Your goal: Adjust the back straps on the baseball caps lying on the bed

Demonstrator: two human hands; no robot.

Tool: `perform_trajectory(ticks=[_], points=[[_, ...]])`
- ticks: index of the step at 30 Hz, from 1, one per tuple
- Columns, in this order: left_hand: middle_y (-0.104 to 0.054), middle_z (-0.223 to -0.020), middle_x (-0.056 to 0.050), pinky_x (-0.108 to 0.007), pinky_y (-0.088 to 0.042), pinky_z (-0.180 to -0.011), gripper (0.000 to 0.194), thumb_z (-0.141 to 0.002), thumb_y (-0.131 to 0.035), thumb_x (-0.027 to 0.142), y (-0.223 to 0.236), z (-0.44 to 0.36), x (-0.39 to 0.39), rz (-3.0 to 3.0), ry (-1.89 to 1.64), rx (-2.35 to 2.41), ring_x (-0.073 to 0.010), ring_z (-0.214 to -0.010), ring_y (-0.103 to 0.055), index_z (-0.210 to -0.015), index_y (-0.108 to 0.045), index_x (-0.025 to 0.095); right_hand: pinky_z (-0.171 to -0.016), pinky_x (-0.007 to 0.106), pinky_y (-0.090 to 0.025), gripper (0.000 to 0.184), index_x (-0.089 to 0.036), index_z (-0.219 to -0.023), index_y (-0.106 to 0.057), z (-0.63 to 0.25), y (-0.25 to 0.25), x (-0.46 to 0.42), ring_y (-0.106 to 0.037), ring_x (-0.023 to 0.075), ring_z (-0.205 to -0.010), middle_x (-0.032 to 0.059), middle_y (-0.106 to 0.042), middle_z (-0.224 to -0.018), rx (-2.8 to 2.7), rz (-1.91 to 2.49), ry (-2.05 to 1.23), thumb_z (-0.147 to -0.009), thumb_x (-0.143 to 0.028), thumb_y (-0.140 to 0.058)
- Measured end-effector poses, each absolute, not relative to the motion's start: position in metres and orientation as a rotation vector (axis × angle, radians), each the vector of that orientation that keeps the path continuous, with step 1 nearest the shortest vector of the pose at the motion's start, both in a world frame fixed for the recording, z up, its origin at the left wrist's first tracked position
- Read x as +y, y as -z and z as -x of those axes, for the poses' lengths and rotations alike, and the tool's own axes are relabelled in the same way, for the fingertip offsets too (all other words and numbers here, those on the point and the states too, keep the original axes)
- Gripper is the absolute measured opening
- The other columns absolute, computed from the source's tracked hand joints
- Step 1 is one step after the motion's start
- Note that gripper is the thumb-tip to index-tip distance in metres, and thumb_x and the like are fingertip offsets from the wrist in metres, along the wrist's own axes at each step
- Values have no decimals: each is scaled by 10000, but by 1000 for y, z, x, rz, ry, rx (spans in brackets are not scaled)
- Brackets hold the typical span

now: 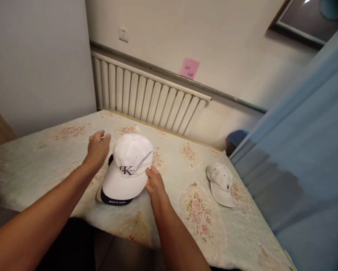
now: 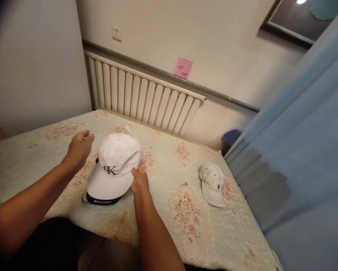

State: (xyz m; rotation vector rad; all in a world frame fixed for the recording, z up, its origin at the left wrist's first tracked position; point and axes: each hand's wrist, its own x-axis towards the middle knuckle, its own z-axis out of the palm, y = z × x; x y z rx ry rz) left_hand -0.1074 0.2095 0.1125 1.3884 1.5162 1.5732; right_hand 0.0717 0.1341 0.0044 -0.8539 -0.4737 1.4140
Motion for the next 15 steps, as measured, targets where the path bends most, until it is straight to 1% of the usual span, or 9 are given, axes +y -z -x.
perform_trajectory(ticks=[1, 2, 3, 5, 8, 11, 13, 15], points=[[-428, -1345, -187, -511, -228, -1084, 410, -803, -505, 269, -104, 106, 203, -1439, -1599, 1559, -311, -1257, -395, -1175, -515, 97, -714, 305, -543, 151, -154, -836, -589, -68, 4, 140, -657, 161, -692, 9, -687, -685, -457, 888, -1438, -713, -194, -667], [-401, -1375, -172, -485, -176, -1113, 430, -789, -521, 252, -95, 102, 195, -1507, -1605, 1568, -305, -1314, -316, -1196, -512, 112, -690, 312, -546, 129, -151, -807, -580, -65, 14, 142, -655, 165, -664, 7, -669, -634, -435, 927, -1459, -717, -194, -661], [-409, -1375, -155, -467, -158, -1123, 438, -774, -535, 228, -85, 95, 184, -1612, -1597, 1567, -299, -1334, -284, -1200, -520, 129, -664, 322, -549, 120, -149, -787, -573, -64, 23, 142, -655, 171, -637, 9, -656, -602, -418, 964, -1485, -719, -195, -660], [-413, -1366, -179, -503, -211, -1093, 432, -811, -494, 239, -63, 75, 161, -2084, -1523, 1589, -324, -1310, -311, -1225, -508, 119, -616, 340, -551, 114, -141, -769, -567, -69, 40, 133, -657, 184, -590, 23, -647, -573, -388, 1032, -1529, -717, -191, -656], [-422, -1361, -185, -520, -280, -1051, 412, -845, -445, 197, -30, 40, 124, -2484, -1362, 1471, -330, -1304, -327, -1250, -486, 134, -563, 331, -545, 137, -129, -805, -568, -104, 59, 109, -664, 195, -551, 54, -662, -590, -326, 1123, -1494, -706, -172, -652], [-447, -1355, -168, -497, -320, -1038, 399, -860, -428, 170, 4, 8, 97, -2673, -1208, 1269, -312, -1305, -342, -1255, -480, 156, -544, 286, -538, 167, -129, -845, -567, -169, 72, 76, -665, 179, -539, 56, -671, -608, -218, 1215, -1316, -695, -148, -639], [-461, -1349, -167, -475, -335, -1043, 371, -868, -419, 166, 28, -10, 89, -2728, -1126, 1151, -296, -1304, -357, -1230, -500, 145, -564, 276, -547, 147, -136, -828, -560, -222, 78, 50, -661, 164, -538, 41, -667, -602, -122, 1266, -1158, -695, -146, -621], [-461, -1363, -162, -467, -348, -1041, 370, -865, -431, 174, 56, -25, 87, -2735, -1042, 1135, -293, -1314, -357, -1225, -513, 146, -597, 270, -559, 118, -146, -801, -552, -275, 82, 22, -663, 155, -557, 24, -656, -594, -26, 1302, -999, -697, -156, -607]])
